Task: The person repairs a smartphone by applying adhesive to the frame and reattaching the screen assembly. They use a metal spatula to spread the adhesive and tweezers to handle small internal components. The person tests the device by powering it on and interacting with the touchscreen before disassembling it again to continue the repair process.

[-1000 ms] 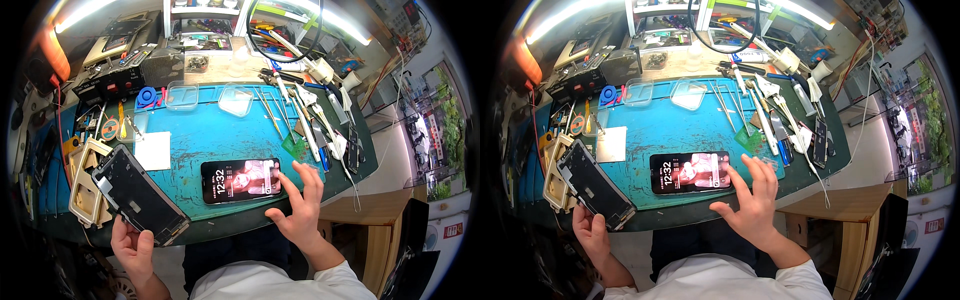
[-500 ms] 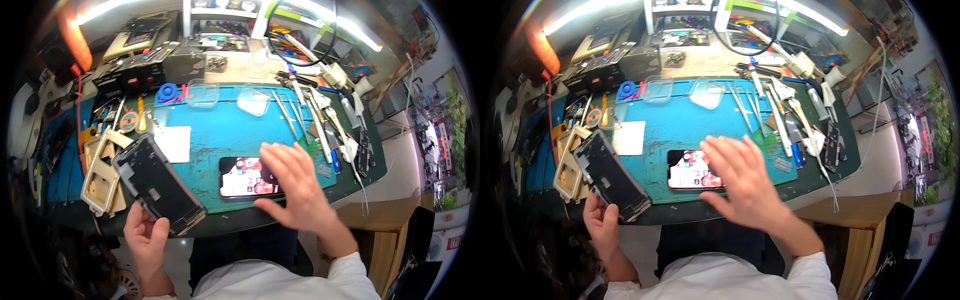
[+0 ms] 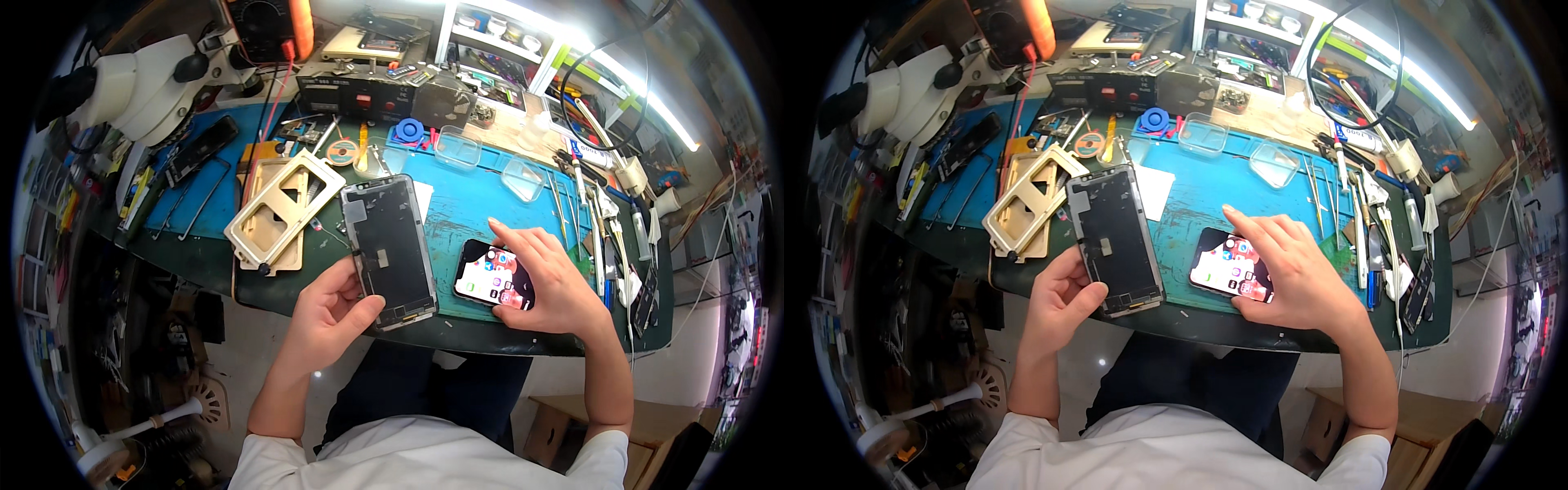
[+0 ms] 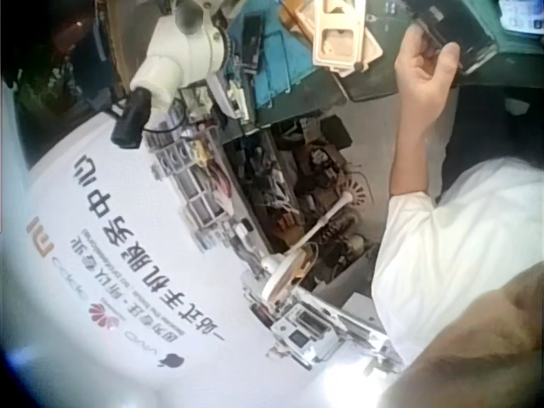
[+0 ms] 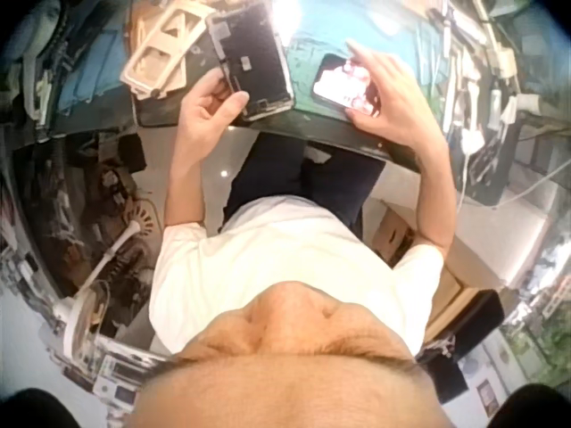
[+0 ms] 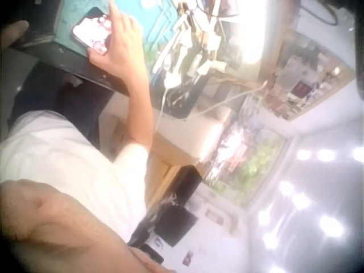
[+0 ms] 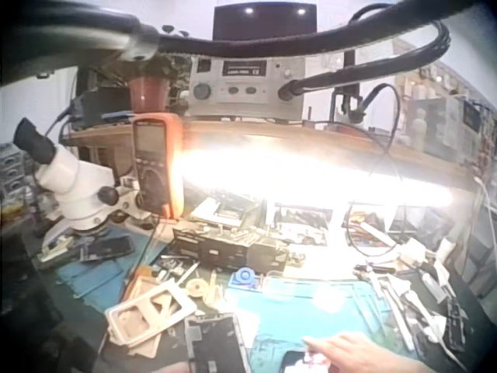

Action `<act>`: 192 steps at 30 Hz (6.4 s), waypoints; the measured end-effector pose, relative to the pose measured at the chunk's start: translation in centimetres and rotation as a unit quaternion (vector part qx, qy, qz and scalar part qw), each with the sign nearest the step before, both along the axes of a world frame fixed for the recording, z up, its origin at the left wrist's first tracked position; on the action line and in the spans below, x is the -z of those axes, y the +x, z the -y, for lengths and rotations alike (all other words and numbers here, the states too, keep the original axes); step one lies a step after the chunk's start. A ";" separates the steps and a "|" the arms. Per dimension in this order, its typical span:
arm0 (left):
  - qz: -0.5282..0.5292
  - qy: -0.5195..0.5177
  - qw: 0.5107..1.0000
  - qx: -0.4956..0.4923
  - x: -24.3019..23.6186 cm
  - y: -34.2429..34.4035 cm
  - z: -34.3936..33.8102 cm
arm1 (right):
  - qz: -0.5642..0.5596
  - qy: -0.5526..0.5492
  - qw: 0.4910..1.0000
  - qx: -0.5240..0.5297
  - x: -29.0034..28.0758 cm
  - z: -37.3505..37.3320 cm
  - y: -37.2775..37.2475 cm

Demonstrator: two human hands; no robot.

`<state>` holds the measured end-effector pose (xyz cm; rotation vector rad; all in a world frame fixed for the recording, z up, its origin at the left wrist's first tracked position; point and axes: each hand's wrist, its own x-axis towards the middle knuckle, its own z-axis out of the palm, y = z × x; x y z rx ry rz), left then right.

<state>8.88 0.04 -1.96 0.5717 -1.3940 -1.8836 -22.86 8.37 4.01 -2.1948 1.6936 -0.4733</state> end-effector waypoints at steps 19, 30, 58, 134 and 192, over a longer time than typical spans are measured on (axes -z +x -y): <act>0.010 -0.018 1.000 -0.024 0.2 -0.2 0.0 | 0.021 -0.011 1.000 0.006 0.7 -0.5 0.0; 0.010 -0.028 0.999 -0.033 0.0 -0.5 0.0 | 0.021 0.007 1.000 0.020 0.4 -0.6 0.0; 0.023 -0.022 0.998 -0.062 0.4 -0.5 -0.1 | 0.012 -0.004 0.997 0.072 -1.2 -5.2 -4.0; 0.323 -0.589 0.724 0.155 -4.5 -10.7 1.5 | 0.343 -0.003 0.904 0.254 3.5 -9.0 -3.2; 0.290 -0.409 0.840 0.209 -5.7 -11.2 3.6 | 0.122 -0.191 0.932 0.282 2.7 -7.8 -6.4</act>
